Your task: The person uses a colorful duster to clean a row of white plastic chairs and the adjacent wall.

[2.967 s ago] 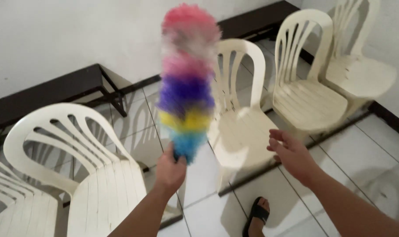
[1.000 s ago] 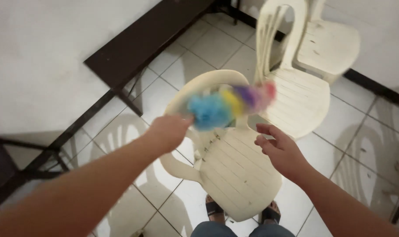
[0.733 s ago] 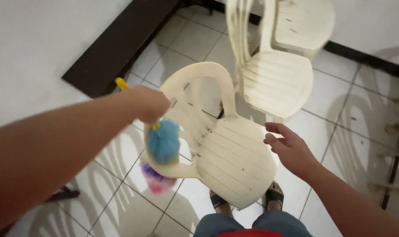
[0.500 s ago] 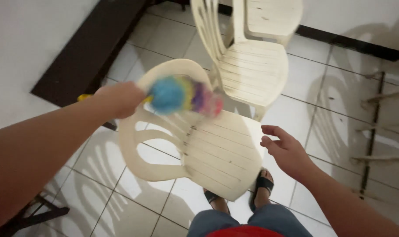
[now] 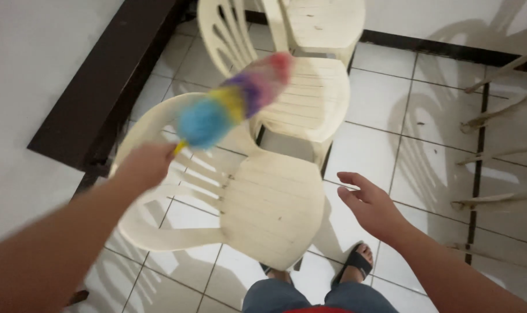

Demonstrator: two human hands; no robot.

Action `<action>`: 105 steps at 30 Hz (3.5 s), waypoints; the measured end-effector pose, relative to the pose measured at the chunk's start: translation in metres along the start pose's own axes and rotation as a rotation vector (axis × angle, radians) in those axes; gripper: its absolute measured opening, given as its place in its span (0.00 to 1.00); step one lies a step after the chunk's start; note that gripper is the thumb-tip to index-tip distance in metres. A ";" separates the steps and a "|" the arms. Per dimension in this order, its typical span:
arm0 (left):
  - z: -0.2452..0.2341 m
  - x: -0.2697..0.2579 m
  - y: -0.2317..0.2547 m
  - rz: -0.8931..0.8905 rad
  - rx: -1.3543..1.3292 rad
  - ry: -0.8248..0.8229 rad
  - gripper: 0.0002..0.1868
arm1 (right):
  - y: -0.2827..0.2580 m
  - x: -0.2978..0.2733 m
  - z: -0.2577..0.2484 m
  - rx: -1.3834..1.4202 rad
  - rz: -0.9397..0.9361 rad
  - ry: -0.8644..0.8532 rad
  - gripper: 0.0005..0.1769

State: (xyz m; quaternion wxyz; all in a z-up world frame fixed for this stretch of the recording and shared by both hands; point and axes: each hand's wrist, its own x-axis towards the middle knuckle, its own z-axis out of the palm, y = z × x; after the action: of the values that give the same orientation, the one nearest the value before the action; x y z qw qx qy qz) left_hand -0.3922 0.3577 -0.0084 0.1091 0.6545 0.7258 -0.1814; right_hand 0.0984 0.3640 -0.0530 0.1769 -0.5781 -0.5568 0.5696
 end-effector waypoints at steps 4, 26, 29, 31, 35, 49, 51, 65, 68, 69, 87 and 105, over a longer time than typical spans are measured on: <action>0.135 -0.016 -0.003 0.013 0.068 -0.096 0.13 | 0.025 0.000 -0.053 -0.056 0.053 0.003 0.26; 0.304 -0.204 0.270 -0.574 -0.605 -0.267 0.23 | 0.117 0.006 -0.191 -0.228 0.041 -0.134 0.27; 0.268 -0.184 0.270 -0.652 -0.591 -0.217 0.24 | 0.103 0.007 -0.184 -0.181 -0.001 -0.184 0.28; 0.270 -0.163 0.267 -0.705 -0.583 -0.291 0.27 | 0.092 0.009 -0.179 -0.169 0.001 -0.201 0.28; 0.174 -0.153 0.293 -0.483 -0.582 -0.266 0.28 | 0.081 0.017 -0.169 -0.180 -0.032 -0.233 0.28; 0.154 0.005 0.283 -0.255 -0.690 0.151 0.29 | 0.021 0.062 -0.175 -0.210 0.057 -0.167 0.27; 0.145 0.028 0.284 -0.218 -0.717 0.071 0.27 | 0.014 0.070 -0.177 -0.216 0.057 -0.141 0.27; 0.174 0.164 0.194 -0.363 -0.579 0.095 0.18 | -0.046 0.116 -0.197 -0.136 0.073 -0.041 0.26; 0.112 0.170 0.219 -0.253 -0.618 -0.067 0.17 | -0.033 0.145 -0.208 -0.083 0.072 -0.074 0.26; 0.092 0.179 0.223 -0.247 -0.567 -0.094 0.18 | -0.029 0.155 -0.213 -0.062 0.009 -0.075 0.26; -0.032 0.225 0.346 -0.566 -0.578 -0.340 0.23 | -0.027 0.345 -0.385 -0.021 -0.139 -0.238 0.27; -0.170 0.207 0.209 -0.733 0.017 -0.288 0.23 | -0.099 0.403 -0.347 -0.097 -0.271 -0.436 0.26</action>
State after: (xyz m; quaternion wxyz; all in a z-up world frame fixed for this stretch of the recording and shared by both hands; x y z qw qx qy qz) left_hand -0.1965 0.6317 0.0394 0.1322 0.3208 0.8871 -0.3044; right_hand 0.2432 0.8851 -0.0559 0.0994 -0.3696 -0.6807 0.6246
